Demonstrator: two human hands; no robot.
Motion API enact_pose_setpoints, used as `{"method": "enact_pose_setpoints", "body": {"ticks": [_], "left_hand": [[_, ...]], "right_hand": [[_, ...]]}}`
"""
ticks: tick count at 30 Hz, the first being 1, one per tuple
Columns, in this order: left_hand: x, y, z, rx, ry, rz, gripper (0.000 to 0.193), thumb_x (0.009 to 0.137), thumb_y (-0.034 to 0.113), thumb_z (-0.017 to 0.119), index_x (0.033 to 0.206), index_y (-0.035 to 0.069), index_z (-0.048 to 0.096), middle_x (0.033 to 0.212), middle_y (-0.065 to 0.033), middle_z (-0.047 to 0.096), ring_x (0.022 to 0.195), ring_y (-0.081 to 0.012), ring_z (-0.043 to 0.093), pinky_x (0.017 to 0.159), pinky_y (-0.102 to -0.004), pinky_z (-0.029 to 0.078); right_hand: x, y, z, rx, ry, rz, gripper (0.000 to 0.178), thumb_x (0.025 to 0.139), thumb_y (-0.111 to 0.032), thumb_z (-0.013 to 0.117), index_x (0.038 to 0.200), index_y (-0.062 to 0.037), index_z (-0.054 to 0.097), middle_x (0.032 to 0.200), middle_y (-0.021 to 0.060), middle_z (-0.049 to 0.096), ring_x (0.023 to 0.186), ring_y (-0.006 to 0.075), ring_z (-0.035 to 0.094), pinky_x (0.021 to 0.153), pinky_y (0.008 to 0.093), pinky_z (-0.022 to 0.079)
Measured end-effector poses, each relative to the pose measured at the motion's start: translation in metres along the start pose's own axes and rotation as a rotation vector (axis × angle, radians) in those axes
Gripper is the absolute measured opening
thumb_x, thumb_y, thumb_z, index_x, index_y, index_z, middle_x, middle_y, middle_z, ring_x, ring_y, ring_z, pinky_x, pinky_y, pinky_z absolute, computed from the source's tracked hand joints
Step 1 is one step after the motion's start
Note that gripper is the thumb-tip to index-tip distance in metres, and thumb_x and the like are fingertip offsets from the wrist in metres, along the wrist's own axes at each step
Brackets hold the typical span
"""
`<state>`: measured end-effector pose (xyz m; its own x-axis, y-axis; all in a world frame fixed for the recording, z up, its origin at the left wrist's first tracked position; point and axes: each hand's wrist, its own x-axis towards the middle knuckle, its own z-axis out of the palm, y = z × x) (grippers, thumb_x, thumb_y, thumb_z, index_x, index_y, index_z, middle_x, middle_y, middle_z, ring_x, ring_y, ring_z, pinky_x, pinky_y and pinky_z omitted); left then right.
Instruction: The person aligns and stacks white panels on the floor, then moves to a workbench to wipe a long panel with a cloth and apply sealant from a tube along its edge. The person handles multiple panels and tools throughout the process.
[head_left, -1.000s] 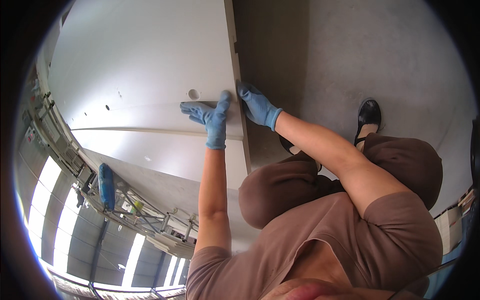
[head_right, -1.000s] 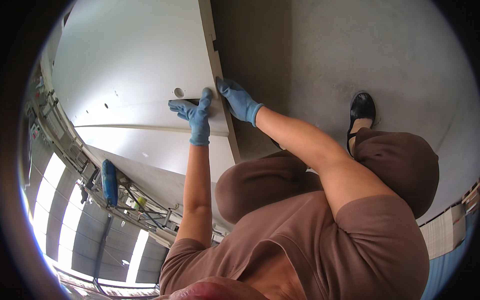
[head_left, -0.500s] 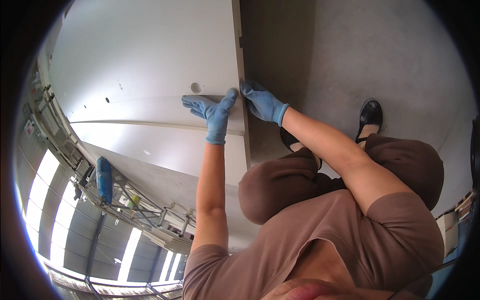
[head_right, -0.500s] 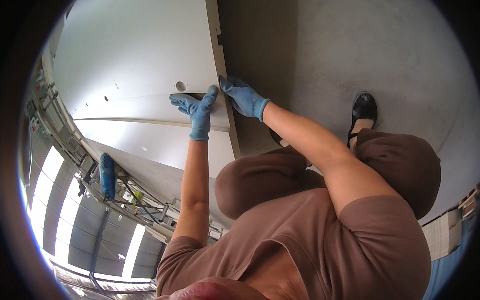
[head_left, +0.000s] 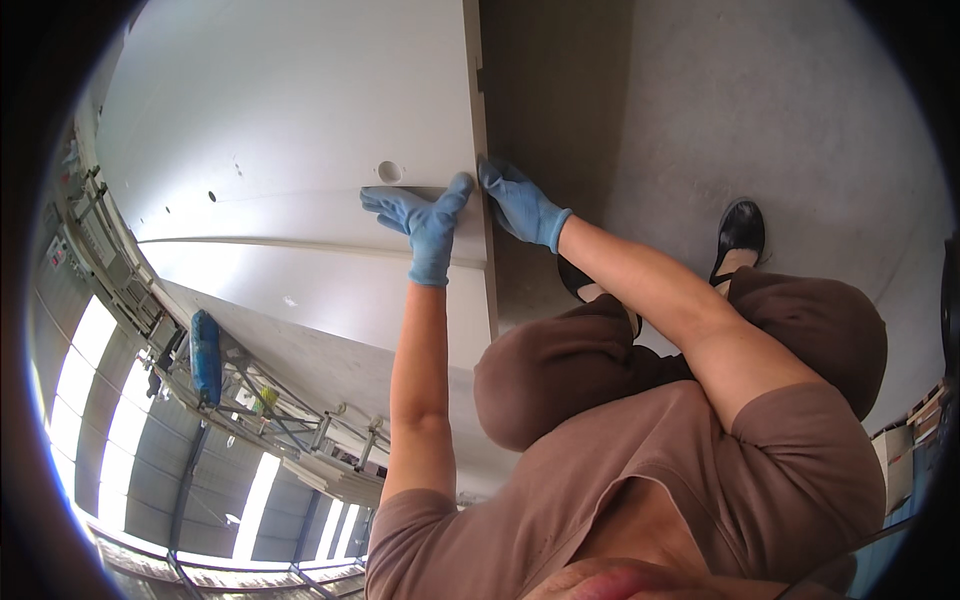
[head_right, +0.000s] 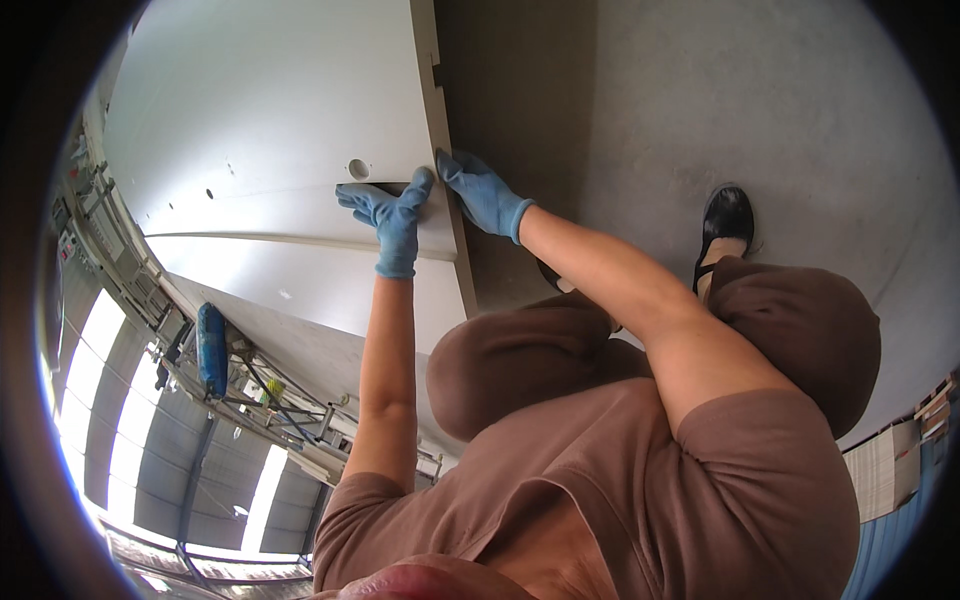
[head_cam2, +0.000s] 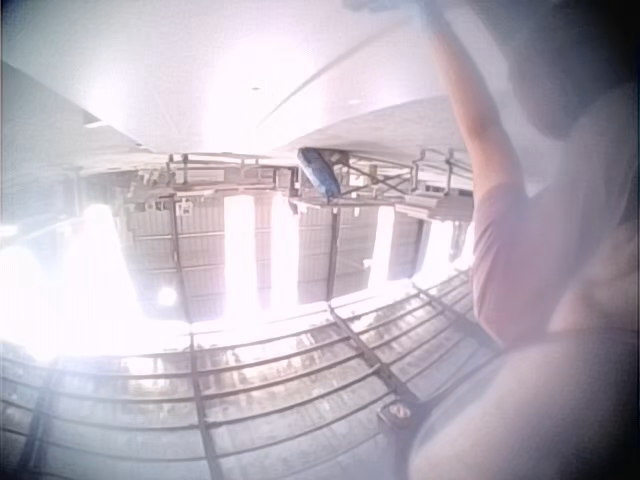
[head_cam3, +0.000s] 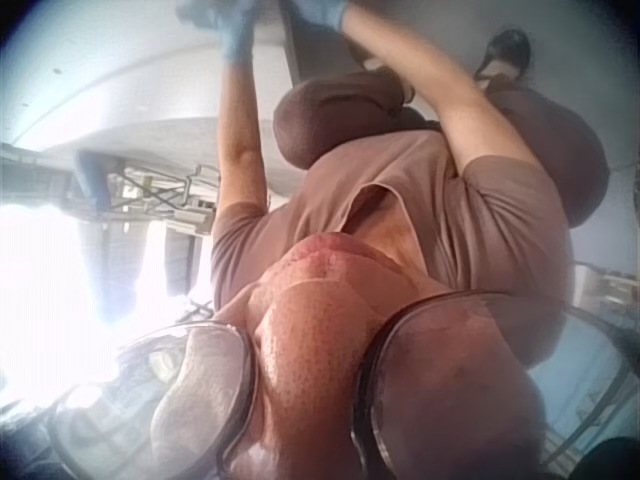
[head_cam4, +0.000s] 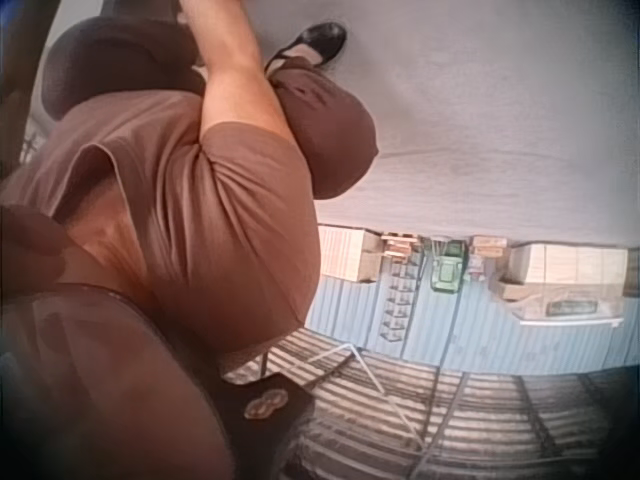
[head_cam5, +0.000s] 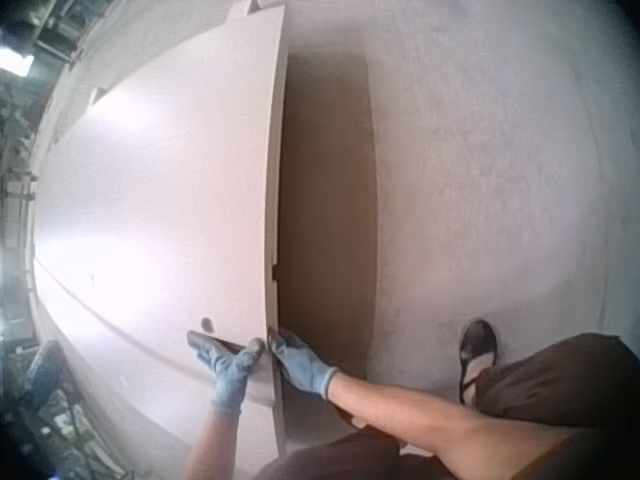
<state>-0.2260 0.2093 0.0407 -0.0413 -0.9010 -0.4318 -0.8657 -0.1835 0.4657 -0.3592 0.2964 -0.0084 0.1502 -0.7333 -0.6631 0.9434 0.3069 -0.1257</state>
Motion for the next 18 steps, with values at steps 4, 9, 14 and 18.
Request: {"method": "enact_pose_setpoints", "body": {"ticks": [4,9,14,18], "left_hand": [[0.0006,-0.0019,0.0008,0.009,0.009,-0.004,0.163,0.068,0.072,0.087,0.158,-0.015,-0.018,0.166,-0.0397,-0.017,0.158,-0.0445,-0.022,0.127,-0.0525,-0.009],[0.0032,-0.0046,0.0018,-0.011,0.021,-0.006,0.168,0.064,0.075,0.088,0.157,-0.016,-0.018,0.166,-0.0413,-0.017,0.158,-0.0457,-0.021,0.127,-0.0537,-0.01],[0.0026,-0.0042,0.0011,0.028,0.014,-0.017,0.161,0.069,0.071,0.088,0.16,-0.012,-0.016,0.169,-0.0356,-0.016,0.159,-0.0415,-0.02,0.128,-0.0493,-0.006],[0.0013,0.0004,0.0001,0.041,0.019,-0.014,0.161,0.068,0.071,0.088,0.16,-0.012,-0.015,0.169,-0.0347,-0.016,0.159,-0.0404,-0.02,0.128,-0.049,-0.007]], "right_hand": [[-0.0023,-0.0039,0.003,-0.049,0.042,0.015,0.055,0.104,-0.045,0.067,0.143,-0.0077,0.055,0.13,0.0019,0.062,0.119,0.0126,0.055,0.103,0.0313,0.047],[-0.0026,-0.0039,0.0051,-0.041,0.038,-0.025,0.054,0.105,-0.045,0.066,0.143,-0.008,0.055,0.131,0.0019,0.062,0.119,0.0128,0.055,0.104,0.031,0.047],[-0.001,0.0009,0.0058,0.031,0.037,-0.046,0.052,0.105,-0.042,0.066,0.144,-0.009,0.056,0.132,0.0015,0.062,0.12,0.0127,0.056,0.105,0.0314,0.046],[-0.0002,-0.0012,0.0018,0.085,-0.021,-0.029,0.047,0.107,-0.038,0.063,0.145,-0.01,0.056,0.137,0.0022,0.063,0.124,0.014,0.057,0.108,0.0322,0.046]]}}
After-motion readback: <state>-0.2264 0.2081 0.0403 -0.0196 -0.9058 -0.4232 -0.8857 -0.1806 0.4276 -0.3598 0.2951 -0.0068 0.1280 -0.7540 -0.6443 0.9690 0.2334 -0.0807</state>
